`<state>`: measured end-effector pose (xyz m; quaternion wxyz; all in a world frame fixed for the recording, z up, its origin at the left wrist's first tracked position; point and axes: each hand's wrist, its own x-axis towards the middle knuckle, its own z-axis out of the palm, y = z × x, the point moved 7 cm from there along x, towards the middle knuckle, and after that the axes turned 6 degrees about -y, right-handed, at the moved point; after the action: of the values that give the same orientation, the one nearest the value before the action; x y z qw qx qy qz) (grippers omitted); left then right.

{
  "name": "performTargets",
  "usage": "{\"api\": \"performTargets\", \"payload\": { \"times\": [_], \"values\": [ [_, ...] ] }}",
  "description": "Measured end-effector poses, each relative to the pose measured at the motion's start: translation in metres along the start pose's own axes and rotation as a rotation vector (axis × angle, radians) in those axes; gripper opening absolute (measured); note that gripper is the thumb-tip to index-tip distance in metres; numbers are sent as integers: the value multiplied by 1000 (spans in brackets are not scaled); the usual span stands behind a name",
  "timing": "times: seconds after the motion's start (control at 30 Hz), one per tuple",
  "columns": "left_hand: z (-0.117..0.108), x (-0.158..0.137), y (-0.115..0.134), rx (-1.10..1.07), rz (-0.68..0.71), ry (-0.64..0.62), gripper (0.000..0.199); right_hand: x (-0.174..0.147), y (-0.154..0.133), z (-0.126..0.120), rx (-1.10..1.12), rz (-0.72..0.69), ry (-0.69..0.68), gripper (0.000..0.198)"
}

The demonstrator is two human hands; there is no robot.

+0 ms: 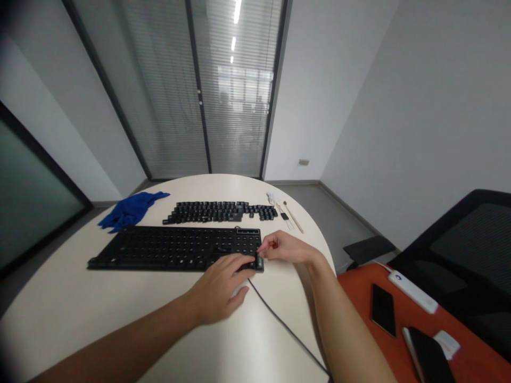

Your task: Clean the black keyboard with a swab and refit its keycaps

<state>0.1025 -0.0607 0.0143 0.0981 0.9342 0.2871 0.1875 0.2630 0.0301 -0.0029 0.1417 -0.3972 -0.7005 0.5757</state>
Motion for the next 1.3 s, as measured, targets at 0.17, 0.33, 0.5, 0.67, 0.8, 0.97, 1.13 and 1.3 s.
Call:
{"api": "performTargets", "payload": {
  "times": [0.17,0.33,0.5,0.67,0.8,0.97,1.13,1.3],
  "values": [
    [-1,1,2,-13,2,-39,49,-1,1,-6,-131,2,54,22],
    [0,2,5,-4,25,-89,55,0,0,-5,-154,-12,52,23],
    [2,2,3,-11,20,-100,57,1,-3,-2,-154,-40,29,22],
    [3,1,2,-16,25,-93,58,0,-1,-2,-202,0,22,18],
    [2,2,2,-22,27,-88,56,1,-1,-1,-177,12,34,17],
    [1,2,3,-30,23,-82,57,1,-5,0,-200,5,54,30],
    [2,3,3,-10,16,-89,59,1,-5,0,-190,19,48,35],
    [2,4,4,9,15,-107,59,0,-3,-1,-176,35,29,39]
  ]
}}
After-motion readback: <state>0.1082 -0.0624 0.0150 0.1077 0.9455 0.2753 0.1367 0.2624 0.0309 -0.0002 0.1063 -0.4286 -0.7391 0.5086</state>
